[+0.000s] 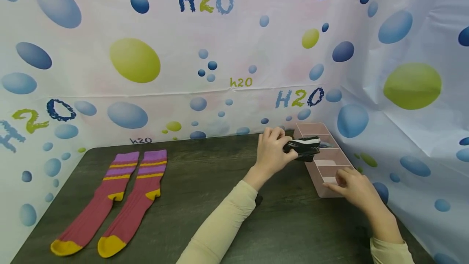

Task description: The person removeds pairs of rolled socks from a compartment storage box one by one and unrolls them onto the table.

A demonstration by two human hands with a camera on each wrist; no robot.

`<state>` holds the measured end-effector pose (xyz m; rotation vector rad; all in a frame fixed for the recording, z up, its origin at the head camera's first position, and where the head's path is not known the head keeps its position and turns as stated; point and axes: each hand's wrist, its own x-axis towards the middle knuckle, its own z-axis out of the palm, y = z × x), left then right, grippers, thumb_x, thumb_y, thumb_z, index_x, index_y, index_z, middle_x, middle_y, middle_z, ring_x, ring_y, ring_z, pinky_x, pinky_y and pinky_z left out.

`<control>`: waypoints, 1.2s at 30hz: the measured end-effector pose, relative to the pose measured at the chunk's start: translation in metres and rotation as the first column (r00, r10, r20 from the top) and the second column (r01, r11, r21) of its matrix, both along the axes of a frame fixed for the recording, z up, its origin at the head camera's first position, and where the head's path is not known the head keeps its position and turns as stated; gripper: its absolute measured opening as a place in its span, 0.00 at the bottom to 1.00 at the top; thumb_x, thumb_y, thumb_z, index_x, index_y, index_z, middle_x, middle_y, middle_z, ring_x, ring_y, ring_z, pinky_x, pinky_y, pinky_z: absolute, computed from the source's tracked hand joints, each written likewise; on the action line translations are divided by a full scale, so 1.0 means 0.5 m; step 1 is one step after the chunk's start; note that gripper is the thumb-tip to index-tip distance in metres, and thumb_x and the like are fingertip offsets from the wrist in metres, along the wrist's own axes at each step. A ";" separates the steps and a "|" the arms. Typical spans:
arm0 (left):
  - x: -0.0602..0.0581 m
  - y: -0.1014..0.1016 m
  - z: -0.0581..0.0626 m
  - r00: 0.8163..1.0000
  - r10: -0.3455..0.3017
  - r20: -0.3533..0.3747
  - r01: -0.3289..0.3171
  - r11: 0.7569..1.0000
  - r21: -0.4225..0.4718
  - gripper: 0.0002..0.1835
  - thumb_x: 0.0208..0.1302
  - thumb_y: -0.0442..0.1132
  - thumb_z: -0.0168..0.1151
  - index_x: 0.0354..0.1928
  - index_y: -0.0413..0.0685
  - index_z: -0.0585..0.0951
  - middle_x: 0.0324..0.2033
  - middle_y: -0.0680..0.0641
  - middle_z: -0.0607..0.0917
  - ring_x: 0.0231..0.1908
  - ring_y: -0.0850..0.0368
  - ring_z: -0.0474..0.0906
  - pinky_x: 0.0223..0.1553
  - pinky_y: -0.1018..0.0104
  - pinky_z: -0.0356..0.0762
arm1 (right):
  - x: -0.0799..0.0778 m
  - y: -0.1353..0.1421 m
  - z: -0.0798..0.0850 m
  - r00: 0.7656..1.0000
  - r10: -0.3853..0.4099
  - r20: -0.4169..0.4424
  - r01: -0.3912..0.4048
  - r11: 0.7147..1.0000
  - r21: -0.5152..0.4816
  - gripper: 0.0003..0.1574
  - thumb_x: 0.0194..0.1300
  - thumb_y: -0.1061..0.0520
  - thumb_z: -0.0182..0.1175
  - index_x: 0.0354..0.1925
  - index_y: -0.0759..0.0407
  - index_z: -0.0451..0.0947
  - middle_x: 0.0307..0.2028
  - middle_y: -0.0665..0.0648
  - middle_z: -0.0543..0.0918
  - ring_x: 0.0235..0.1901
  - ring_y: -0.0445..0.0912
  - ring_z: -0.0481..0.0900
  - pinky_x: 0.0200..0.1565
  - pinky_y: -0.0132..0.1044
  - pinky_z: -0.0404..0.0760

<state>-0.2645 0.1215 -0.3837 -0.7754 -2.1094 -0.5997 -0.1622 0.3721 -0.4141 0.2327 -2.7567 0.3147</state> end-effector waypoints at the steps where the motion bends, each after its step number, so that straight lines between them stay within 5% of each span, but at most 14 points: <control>1: 0.002 -0.006 -0.001 1.000 0.004 0.001 -0.004 1.000 0.006 0.09 0.50 0.46 0.67 0.35 0.60 0.87 0.36 0.55 0.73 0.38 0.57 0.61 0.38 0.64 0.57 | -0.001 0.001 0.000 1.000 -0.003 0.008 0.003 1.000 0.001 0.29 0.52 0.41 0.72 0.18 0.50 0.63 0.20 0.47 0.64 0.19 0.36 0.57 0.24 0.31 0.57; 19: 0.045 -0.126 -0.022 0.998 0.055 0.015 -0.056 0.997 0.045 0.08 0.48 0.42 0.68 0.33 0.55 0.87 0.34 0.53 0.72 0.38 0.55 0.61 0.37 0.63 0.54 | 0.004 0.003 0.005 0.995 -0.031 0.100 0.031 1.000 -0.001 0.30 0.56 0.37 0.68 0.19 0.51 0.63 0.21 0.49 0.64 0.20 0.39 0.59 0.25 0.33 0.58; 36: 0.099 -0.271 -0.027 0.990 0.139 -0.037 -0.136 0.989 0.061 0.08 0.43 0.38 0.69 0.30 0.53 0.86 0.33 0.52 0.73 0.37 0.53 0.63 0.35 0.61 0.57 | 0.001 -0.003 0.007 0.995 -0.016 0.101 0.016 1.000 -0.001 0.29 0.55 0.37 0.69 0.19 0.51 0.64 0.20 0.49 0.64 0.21 0.40 0.60 0.25 0.33 0.58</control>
